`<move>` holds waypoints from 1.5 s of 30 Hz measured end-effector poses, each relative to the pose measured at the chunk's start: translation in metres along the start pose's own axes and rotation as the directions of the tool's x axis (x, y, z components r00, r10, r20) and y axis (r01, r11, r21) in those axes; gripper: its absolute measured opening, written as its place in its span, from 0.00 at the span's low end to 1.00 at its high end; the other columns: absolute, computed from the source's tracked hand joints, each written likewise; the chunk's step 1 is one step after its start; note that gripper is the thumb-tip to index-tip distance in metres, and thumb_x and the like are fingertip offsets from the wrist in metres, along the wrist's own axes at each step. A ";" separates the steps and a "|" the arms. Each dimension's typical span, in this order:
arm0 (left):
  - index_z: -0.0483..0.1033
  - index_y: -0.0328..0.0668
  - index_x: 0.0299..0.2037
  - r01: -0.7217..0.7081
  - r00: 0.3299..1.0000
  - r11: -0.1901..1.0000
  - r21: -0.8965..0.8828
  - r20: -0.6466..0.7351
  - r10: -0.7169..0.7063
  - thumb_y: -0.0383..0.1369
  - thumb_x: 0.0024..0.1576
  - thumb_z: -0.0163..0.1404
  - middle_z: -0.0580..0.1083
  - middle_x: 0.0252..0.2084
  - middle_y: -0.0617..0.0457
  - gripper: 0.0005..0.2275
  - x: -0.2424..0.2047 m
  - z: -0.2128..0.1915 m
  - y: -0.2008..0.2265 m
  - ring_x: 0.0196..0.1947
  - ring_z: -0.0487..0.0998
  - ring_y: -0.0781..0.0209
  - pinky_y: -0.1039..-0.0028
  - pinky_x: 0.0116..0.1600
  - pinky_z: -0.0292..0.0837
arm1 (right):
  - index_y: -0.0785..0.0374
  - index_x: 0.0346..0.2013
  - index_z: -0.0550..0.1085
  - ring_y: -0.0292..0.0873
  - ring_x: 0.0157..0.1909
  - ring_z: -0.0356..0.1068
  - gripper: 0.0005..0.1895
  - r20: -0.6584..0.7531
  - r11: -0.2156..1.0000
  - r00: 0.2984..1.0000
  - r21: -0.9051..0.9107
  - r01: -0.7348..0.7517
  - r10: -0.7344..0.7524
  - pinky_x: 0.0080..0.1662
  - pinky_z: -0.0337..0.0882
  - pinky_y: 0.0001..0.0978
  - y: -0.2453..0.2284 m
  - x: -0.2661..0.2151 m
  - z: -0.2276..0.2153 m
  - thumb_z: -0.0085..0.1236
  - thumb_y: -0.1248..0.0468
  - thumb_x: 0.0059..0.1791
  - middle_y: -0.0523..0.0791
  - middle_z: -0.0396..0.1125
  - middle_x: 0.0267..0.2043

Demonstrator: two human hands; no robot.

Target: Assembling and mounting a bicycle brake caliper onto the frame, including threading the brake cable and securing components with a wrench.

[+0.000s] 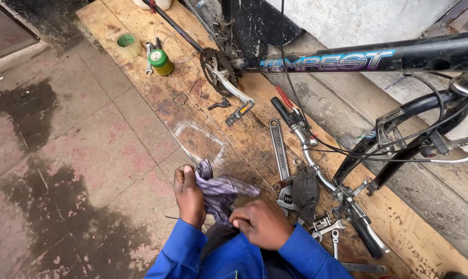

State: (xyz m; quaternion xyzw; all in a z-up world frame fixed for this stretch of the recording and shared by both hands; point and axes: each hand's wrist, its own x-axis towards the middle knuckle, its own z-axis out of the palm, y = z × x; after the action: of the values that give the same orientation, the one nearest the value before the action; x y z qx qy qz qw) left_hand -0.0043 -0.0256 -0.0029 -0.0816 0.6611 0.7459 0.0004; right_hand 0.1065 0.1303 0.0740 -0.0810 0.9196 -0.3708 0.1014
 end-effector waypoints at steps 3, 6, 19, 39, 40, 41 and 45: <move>0.59 0.48 0.33 -0.151 0.988 0.988 0.044 0.021 0.150 0.37 0.67 0.37 0.57 0.31 0.60 0.10 -0.001 0.023 0.016 0.33 0.56 0.67 0.72 0.42 0.54 | 0.51 0.34 0.79 0.38 0.18 0.62 0.06 -0.149 0.991 0.983 0.093 -0.095 0.108 0.24 0.60 0.34 0.018 -0.017 -0.006 0.56 0.63 0.46 0.39 0.73 0.23; 0.63 0.45 0.36 -0.282 0.956 0.947 0.152 0.126 0.264 0.38 0.66 0.36 0.65 0.34 0.56 0.09 0.003 0.043 0.013 0.36 0.65 0.64 0.71 0.44 0.61 | 0.49 0.37 0.78 0.32 0.15 0.53 0.07 -0.206 0.946 0.928 0.171 -0.277 0.309 0.20 0.56 0.27 0.024 -0.040 -0.021 0.54 0.58 0.48 0.36 0.77 0.31; 0.76 0.36 0.45 0.087 0.932 0.979 0.185 0.333 -0.146 0.30 0.63 0.43 0.72 0.31 0.49 0.09 0.026 0.029 -0.028 0.29 0.70 0.61 0.72 0.37 0.71 | 0.71 0.49 0.79 0.47 0.20 0.61 0.14 -0.361 0.436 0.260 0.828 -0.353 0.896 0.26 0.59 0.35 0.070 -0.178 0.022 0.55 0.68 0.52 0.56 0.64 0.18; 0.76 0.35 0.34 0.174 0.911 0.932 0.319 0.307 -0.275 0.36 0.64 0.43 0.67 0.25 0.50 0.13 -0.007 0.000 -0.048 0.22 0.65 0.61 0.71 0.30 0.65 | 0.61 0.45 0.80 0.45 0.27 0.71 0.13 -0.124 0.187 0.143 0.743 -0.643 0.982 0.38 0.75 0.38 0.049 -0.170 0.034 0.54 0.59 0.51 0.53 0.72 0.24; 0.77 0.36 0.33 0.152 0.917 0.925 0.349 0.299 -0.263 0.38 0.63 0.44 0.66 0.24 0.51 0.14 -0.007 -0.003 -0.052 0.19 0.66 0.61 0.71 0.29 0.66 | 0.60 0.46 0.79 0.45 0.29 0.72 0.14 -0.099 0.169 0.141 0.716 -0.677 0.985 0.39 0.76 0.38 0.043 -0.165 0.030 0.53 0.59 0.51 0.52 0.74 0.26; 0.77 0.36 0.33 0.153 0.918 0.925 0.349 0.296 -0.263 0.38 0.63 0.44 0.66 0.24 0.51 0.14 -0.010 -0.004 -0.050 0.19 0.66 0.61 0.71 0.29 0.66 | 0.60 0.46 0.79 0.45 0.29 0.72 0.14 -0.098 0.170 0.143 0.715 -0.678 0.985 0.39 0.76 0.38 0.040 -0.160 0.026 0.53 0.59 0.51 0.52 0.74 0.26; 0.74 0.39 0.38 0.280 0.870 0.898 0.340 0.304 -0.387 0.33 0.61 0.48 0.65 0.22 0.51 0.06 -0.018 0.000 -0.054 0.20 0.65 0.62 0.70 0.29 0.66 | 0.47 0.49 0.75 0.45 0.26 0.68 0.16 -0.226 0.266 0.188 0.394 -0.880 0.956 0.34 0.64 0.40 0.059 -0.144 0.025 0.48 0.49 0.50 0.42 0.68 0.21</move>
State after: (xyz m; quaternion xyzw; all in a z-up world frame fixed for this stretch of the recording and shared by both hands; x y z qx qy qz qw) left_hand 0.0192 -0.0167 -0.0535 -0.0549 0.7254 0.6330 0.2649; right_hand 0.2472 0.1880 0.0339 0.5784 0.7419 -0.3216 0.1079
